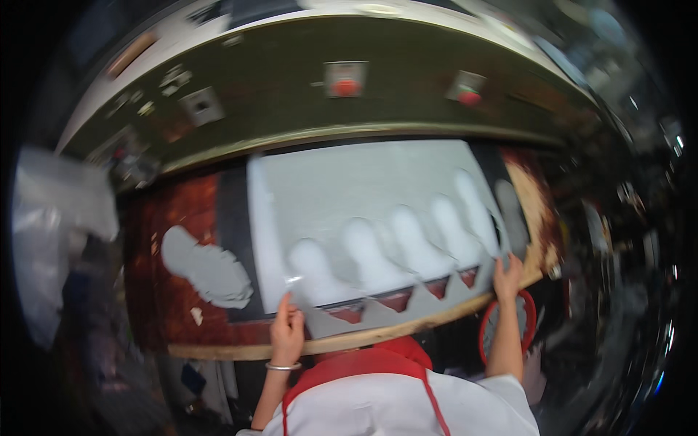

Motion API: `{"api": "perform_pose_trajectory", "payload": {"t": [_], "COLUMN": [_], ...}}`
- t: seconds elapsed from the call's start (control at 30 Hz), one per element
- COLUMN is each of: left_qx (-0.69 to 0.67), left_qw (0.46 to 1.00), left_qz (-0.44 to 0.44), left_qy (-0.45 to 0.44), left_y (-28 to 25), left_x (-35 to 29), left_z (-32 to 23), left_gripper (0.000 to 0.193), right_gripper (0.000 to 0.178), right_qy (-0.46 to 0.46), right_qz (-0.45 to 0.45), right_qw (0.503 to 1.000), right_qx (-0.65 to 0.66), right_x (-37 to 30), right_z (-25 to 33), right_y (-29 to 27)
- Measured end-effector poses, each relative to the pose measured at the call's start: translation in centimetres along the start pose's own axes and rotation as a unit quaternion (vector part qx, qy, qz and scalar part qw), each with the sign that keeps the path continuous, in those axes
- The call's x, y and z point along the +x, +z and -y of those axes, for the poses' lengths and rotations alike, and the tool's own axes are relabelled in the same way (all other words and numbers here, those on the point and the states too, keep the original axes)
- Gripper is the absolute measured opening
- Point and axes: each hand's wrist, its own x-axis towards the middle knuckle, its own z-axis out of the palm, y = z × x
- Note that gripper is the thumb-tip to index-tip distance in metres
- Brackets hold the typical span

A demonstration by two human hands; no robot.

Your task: The person operates a hydraulic die-cutting press to cut shoe insoles from a sheet of gray material. They place the sheet on the press, activate the machine, remove the cut insoles, and stack them on the table. The process is repeated multiple times throughout the clip.

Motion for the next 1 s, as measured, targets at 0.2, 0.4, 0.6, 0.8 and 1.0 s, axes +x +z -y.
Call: {"api": "perform_pose_trajectory", "payload": {"t": [0.2, 0.4, 0.6, 0.8, 1.0], "left_qx": [0.162, -0.006, -0.113, -0.096, 0.219], "left_qw": [0.983, 0.991, 0.954, 0.967, 0.96], "left_qz": [-0.007, 0.121, 0.234, 0.051, -0.16], "left_qy": [0.089, -0.052, -0.15, -0.229, -0.061], "left_y": [2.1, -1.7, -6.0, -5.4, 0.0], "left_x": [3.1, 0.2, -1.0, 3.7, 12.5], "left_z": [-1.9, -1.7, -1.2, 0.3, 1.5], "left_gripper": [0.029, 0.027, 0.045, 0.039, 0.042], "right_gripper": [0.035, 0.022, 0.017, 0.072, 0.098], "right_qy": [0.065, 0.188, 0.25, -0.085, -0.119], "right_qz": [0.059, 0.237, 0.425, 0.04, 0.157], "right_qw": [0.995, 0.845, 0.785, 0.994, 0.976], "right_qx": [-0.042, 0.442, 0.376, 0.064, 0.091], "right_x": [3.0, -0.9, -1.8, 4.0, 7.1], "right_z": [0.0, -0.1, -4.4, -5.5, -6.0], "right_y": [-1.4, -8.1, -12.1, -6.0, -0.8]}}
